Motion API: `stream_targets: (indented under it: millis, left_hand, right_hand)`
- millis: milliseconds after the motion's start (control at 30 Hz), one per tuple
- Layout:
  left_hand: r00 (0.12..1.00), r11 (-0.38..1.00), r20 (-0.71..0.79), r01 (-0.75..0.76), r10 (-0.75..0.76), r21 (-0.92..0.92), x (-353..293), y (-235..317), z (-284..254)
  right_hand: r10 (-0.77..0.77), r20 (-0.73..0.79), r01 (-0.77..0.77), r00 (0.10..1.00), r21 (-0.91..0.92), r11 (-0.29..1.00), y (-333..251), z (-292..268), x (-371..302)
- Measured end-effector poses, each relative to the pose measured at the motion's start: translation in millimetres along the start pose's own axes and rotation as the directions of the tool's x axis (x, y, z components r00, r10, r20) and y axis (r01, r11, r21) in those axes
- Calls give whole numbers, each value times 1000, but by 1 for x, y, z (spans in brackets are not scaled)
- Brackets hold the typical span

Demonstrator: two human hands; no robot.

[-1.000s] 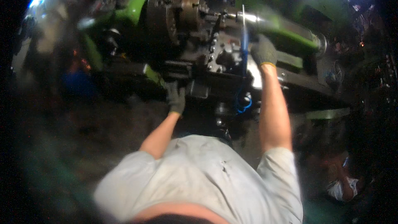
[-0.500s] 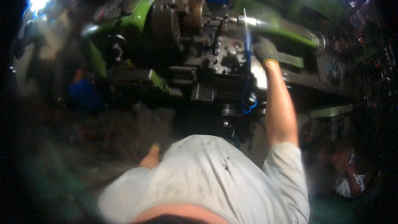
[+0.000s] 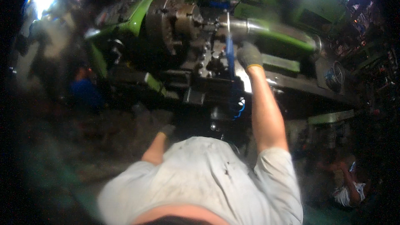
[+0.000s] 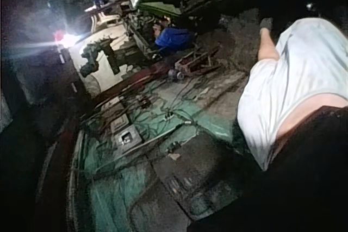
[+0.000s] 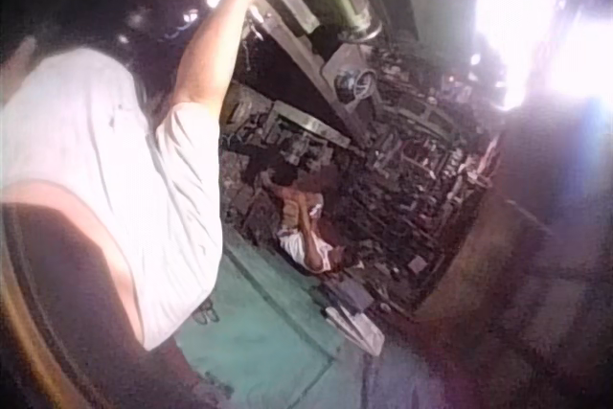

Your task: The person operates a green metal lathe, using a blue-handled tool to adjust the tool post and work on a cylindrical metal part. They repeatedly move the tool carriage and make fine adjustments to the cutting tool position while the part rotates.

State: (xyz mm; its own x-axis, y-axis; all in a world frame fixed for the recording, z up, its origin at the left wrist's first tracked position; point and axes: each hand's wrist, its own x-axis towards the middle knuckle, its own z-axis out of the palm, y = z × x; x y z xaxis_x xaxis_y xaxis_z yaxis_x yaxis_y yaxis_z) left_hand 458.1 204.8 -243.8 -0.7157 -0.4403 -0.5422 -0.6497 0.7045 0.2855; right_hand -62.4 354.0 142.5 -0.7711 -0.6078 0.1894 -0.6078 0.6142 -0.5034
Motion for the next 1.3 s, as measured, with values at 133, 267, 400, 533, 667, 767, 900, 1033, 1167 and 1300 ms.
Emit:
stream_targets:
  millis: [133, 267, 400, 533, 667, 767, 900, 1033, 1167, 1300]
  left_hand:
    - [998, 993, 52, 13, -19, 117, -16, -14, 4]
    - [961, 967, 108, 254, -253, 8, -33, 35, -26]
    - [953, 954, 56, 299, -299, -6, -68, 55, -23]
    - [949, 939, 88, 312, -302, -141, -79, 20, 31]
    - [914, 913, 176, 389, -366, -119, -92, 59, 21]
    - [901, 904, 202, 411, -384, -115, -111, 63, 26]
    - [898, 910, 239, 402, -370, -100, -120, 62, 34]
    - [913, 935, 265, 343, -310, -87, -106, 59, 35]
    - [950, 978, 254, 199, -179, -54, -64, 59, 21]
    - [987, 997, 150, 60, -66, 39, 4, 3, 46]
  right_hand:
    - [-36, 61, 33, 997, 50, 998, -13, -7, -7]
    - [-56, 72, 52, 996, 58, 997, -9, -18, -12]
    - [-88, 104, 79, 991, 88, 993, -16, -17, -12]
    - [-124, 120, 106, 985, 143, 984, -13, -17, -9]
    - [-164, 97, 147, 982, 168, 975, -10, -22, -13]
    - [-182, 139, 159, 973, 159, 974, -12, -27, -15]
    - [-169, 134, 145, 976, 176, 974, -12, -29, -17]
    - [-161, 103, 137, 982, 208, 969, -17, -28, -17]
    - [-70, 181, 38, 981, 179, 983, -25, -35, -20]
    - [-94, 144, 70, 985, 165, 984, -19, -23, -14]
